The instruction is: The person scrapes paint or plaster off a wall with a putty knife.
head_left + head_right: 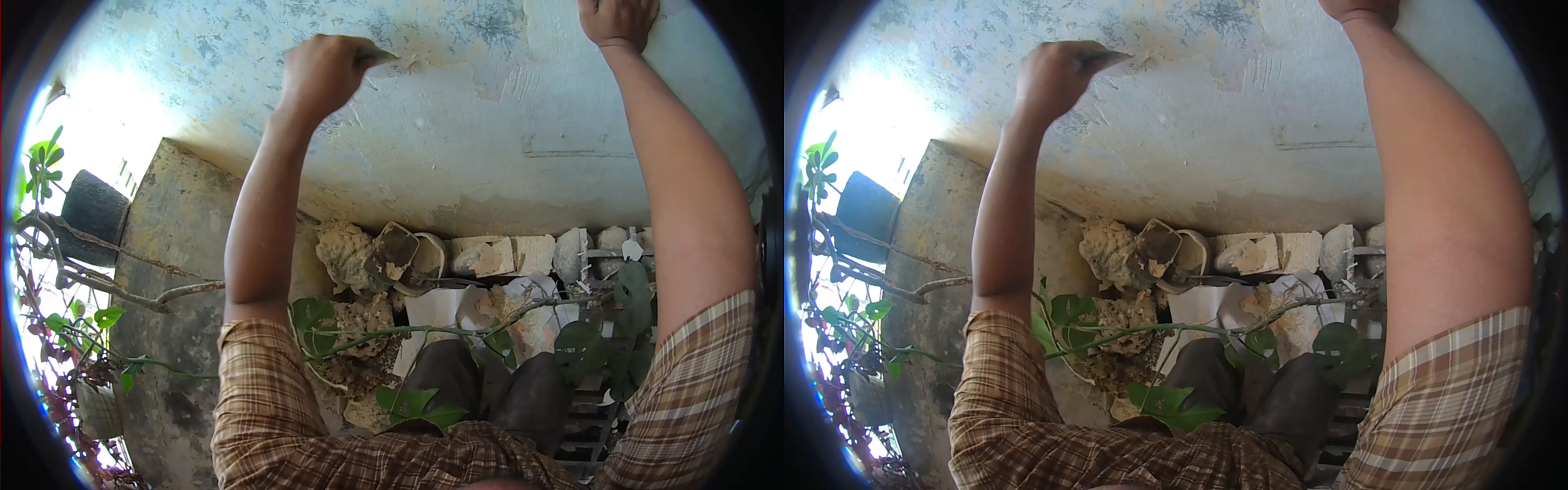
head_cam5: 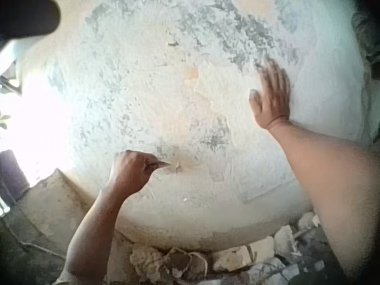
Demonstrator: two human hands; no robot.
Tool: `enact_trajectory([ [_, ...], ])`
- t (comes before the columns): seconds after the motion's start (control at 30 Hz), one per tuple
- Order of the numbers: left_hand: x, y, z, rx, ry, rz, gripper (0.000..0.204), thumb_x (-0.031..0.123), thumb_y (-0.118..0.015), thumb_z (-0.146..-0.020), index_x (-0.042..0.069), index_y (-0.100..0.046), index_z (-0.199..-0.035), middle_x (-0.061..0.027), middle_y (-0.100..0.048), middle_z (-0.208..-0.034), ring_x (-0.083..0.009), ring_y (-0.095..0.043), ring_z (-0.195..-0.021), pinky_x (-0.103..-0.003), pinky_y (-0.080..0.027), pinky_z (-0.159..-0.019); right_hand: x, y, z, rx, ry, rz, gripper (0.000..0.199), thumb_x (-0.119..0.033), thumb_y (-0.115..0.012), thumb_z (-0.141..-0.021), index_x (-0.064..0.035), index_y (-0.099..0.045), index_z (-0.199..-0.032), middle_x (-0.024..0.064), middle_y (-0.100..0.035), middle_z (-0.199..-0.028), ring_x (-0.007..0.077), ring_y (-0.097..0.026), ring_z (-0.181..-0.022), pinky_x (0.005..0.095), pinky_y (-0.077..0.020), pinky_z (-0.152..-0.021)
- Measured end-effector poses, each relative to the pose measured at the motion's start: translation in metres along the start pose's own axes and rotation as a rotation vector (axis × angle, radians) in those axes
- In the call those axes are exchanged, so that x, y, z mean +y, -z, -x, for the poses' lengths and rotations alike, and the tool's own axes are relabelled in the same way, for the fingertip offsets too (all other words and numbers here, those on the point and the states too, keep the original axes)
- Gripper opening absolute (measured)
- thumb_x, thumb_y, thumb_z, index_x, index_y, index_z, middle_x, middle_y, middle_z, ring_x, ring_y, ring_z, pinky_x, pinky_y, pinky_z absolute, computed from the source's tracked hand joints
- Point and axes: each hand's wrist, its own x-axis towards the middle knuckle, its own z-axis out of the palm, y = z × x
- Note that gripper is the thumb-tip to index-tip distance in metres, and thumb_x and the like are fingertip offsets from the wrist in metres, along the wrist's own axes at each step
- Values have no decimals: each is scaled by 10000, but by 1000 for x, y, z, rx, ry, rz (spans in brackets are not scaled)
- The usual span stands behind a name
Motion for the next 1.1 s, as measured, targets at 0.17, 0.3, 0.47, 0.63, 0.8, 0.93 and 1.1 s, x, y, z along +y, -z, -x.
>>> enact_trajectory([
  [0.17,0,13,0,75,10,41,196,368,-638,-864,219,-747,-930,-27,-716,-807,-207,-689,-726,-363,-552,-678,2,0,3,-8,-18,13,636,-224,-497,-864,-66,-277,-1439,188,-201,-1528,345,-168,-1421,506,-96,-1159],
  [0.3,3,2,-2,44,-35,-31,193,340,-624,-875,211,-740,-962,-46,-713,-822,-224,-686,-720,-370,-548,-660,2,-3,-1,12,-4,-5,639,-229,-498,-867,-69,-271,-1442,186,-197,-1530,344,-167,-1421,504,-92,-1160],
  [0.47,4,1,-4,49,-54,-65,171,280,-614,-884,205,-738,-975,-58,-704,-800,-243,-678,-711,-374,-542,-654,4,-4,-1,20,15,2,634,-236,-499,-869,-71,-277,-1440,189,-204,-1527,348,-170,-1419,505,-95,-1159],
  [0.63,6,3,1,54,-27,-34,177,278,-579,-919,233,-739,-978,-11,-716,-796,-148,-677,-649,-321,-546,-590,2,-1,0,1,-9,-5,622,-238,-496,-869,-71,-293,-1433,190,-212,-1524,349,-180,-1415,508,-103,-1157],
  [0.8,6,-7,-3,-23,-110,-87,173,252,-574,-922,223,-739,-964,-9,-719,-802,-142,-676,-644,-319,-543,-587,1,0,0,2,-20,-14,621,-235,-498,-866,-73,-299,-1432,182,-221,-1523,347,-191,-1412,507,-107,-1157],
  [0.93,16,-5,-3,16,-177,-199,164,229,-580,-914,198,-739,-939,-26,-717,-800,-168,-683,-658,-320,-538,-586,3,0,1,4,-14,8,623,-239,-500,-868,-71,-297,-1432,187,-220,-1521,352,-190,-1411,505,-106,-1158],
  [1.1,9,-7,0,36,-141,-136,155,240,-591,-904,199,-736,-939,-29,-717,-817,-160,-678,-647,-303,-521,-541,3,-5,-3,50,6,-3,624,-240,-500,-870,-64,-295,-1432,196,-216,-1520,360,-190,-1409,504,-107,-1159],
])
